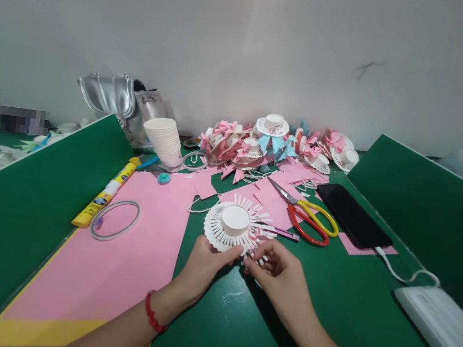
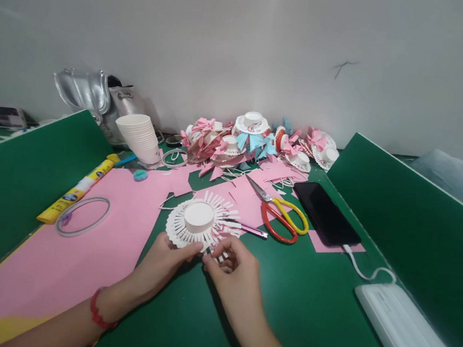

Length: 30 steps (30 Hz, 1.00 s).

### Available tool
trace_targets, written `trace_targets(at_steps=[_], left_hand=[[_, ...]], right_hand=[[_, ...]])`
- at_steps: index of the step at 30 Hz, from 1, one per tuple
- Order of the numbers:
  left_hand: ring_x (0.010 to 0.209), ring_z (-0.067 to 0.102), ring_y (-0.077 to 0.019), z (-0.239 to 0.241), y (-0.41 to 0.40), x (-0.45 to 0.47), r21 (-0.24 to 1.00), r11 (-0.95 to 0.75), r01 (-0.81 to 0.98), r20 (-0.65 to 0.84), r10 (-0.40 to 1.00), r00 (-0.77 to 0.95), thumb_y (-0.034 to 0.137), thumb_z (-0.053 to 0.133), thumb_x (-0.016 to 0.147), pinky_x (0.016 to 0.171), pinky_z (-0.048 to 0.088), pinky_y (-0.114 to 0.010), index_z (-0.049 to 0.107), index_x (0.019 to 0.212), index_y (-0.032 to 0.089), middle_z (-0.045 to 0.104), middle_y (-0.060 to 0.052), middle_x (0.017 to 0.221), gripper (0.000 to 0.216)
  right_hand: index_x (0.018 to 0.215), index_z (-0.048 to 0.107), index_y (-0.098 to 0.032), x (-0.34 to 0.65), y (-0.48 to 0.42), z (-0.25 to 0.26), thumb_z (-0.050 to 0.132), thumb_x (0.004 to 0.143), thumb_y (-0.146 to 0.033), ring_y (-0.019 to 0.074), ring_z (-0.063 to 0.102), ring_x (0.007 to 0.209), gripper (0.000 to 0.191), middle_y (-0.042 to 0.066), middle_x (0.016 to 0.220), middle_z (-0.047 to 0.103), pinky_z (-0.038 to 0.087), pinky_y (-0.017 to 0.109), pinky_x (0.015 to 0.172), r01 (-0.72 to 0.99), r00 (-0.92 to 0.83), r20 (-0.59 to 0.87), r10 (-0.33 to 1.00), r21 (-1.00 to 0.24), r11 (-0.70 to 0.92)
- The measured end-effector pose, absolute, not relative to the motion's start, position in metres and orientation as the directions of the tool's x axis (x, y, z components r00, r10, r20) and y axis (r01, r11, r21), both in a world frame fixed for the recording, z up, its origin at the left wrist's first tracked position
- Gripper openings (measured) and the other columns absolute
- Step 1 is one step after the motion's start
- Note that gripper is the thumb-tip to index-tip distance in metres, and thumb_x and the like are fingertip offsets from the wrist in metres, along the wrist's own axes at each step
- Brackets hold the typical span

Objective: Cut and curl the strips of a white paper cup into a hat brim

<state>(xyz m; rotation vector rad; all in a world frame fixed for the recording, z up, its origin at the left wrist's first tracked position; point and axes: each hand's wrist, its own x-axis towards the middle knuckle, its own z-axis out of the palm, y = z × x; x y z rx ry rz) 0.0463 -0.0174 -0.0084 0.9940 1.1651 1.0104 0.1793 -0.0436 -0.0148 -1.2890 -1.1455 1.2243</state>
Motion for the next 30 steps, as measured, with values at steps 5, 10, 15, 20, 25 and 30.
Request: trace_targets(at_steps=[5,10,15,20,25,30], left_hand=[[0.049,0.043,-0.0080,-0.0090,-0.0177,0.0468,0.963,0.244,-0.112,-0.233,0.967,0.098,0.021,0.070,0.058,0.047,0.035,-0.019,0.050,0.048,0.013,0.051,0.004,0.049,0.024],[0.049,0.042,-0.0073,-0.0085,-0.0178,0.0471,0.963,0.244,-0.112,-0.234,0.967,0.096,0.019,0.070,0.059,0.047,0.034,-0.018,0.050,0.047,0.013,0.050,0.005,0.048,0.024],[0.048,0.042,-0.0063,-0.0110,-0.0177,0.0467,0.961,0.239,-0.140,-0.227,0.969,0.094,0.016,0.070,0.059,0.045,0.035,-0.016,0.058,0.060,0.013,0.052,0.006,0.049,0.012],[0.049,0.047,-0.0076,-0.0100,-0.0180,0.0474,0.968,0.217,-0.125,-0.209,0.975,0.076,0.015,0.069,0.060,0.049,0.040,-0.018,0.064,0.080,0.013,0.059,0.004,0.057,0.021],[0.056,0.054,-0.0113,-0.0070,-0.0186,0.0490,0.979,0.190,-0.077,-0.187,0.981,0.050,0.015,0.067,0.060,0.056,0.045,-0.021,0.064,0.086,0.013,0.064,0.001,0.064,0.026],[0.058,0.057,-0.0148,-0.0061,-0.0184,0.0484,0.986,0.166,-0.021,-0.165,0.985,0.042,0.020,0.067,0.059,0.057,0.047,-0.024,0.065,0.076,0.012,0.065,-0.001,0.060,0.019]], right_hand=[[0.064,0.047,-0.019,0.1794,-0.0434,-0.0151,0.065,0.064,-0.028,0.0136,0.055,0.056,0.020,-0.003,0.062,0.052,0.042,0.024,0.051,0.015,0.029,-0.055,0.998,-0.998,-0.056],[0.065,0.047,-0.019,0.1805,-0.0432,-0.0162,0.064,0.065,-0.027,0.0135,0.055,0.056,0.018,-0.003,0.061,0.051,0.041,0.024,0.051,0.036,0.027,-0.042,0.999,-0.998,-0.042],[0.065,0.047,-0.019,0.1801,-0.0432,-0.0168,0.064,0.064,-0.026,0.0132,0.055,0.055,0.018,-0.003,0.061,0.052,0.041,0.023,0.050,0.044,0.038,-0.043,0.998,-0.998,-0.044],[0.066,0.046,-0.019,0.1796,-0.0436,-0.0178,0.063,0.065,-0.025,0.0131,0.054,0.056,0.017,-0.003,0.062,0.051,0.041,0.023,0.050,0.043,0.027,-0.039,0.999,-0.998,-0.040],[0.066,0.046,-0.020,0.1797,-0.0449,-0.0160,0.060,0.067,-0.026,0.0129,0.053,0.055,0.016,-0.003,0.059,0.051,0.040,0.023,0.050,0.084,0.014,-0.033,0.999,-0.996,-0.034],[0.066,0.046,-0.020,0.1799,-0.0453,-0.0147,0.059,0.068,-0.026,0.0129,0.052,0.055,0.015,-0.003,0.059,0.052,0.040,0.023,0.051,0.111,0.018,-0.028,0.999,-0.993,-0.030]])
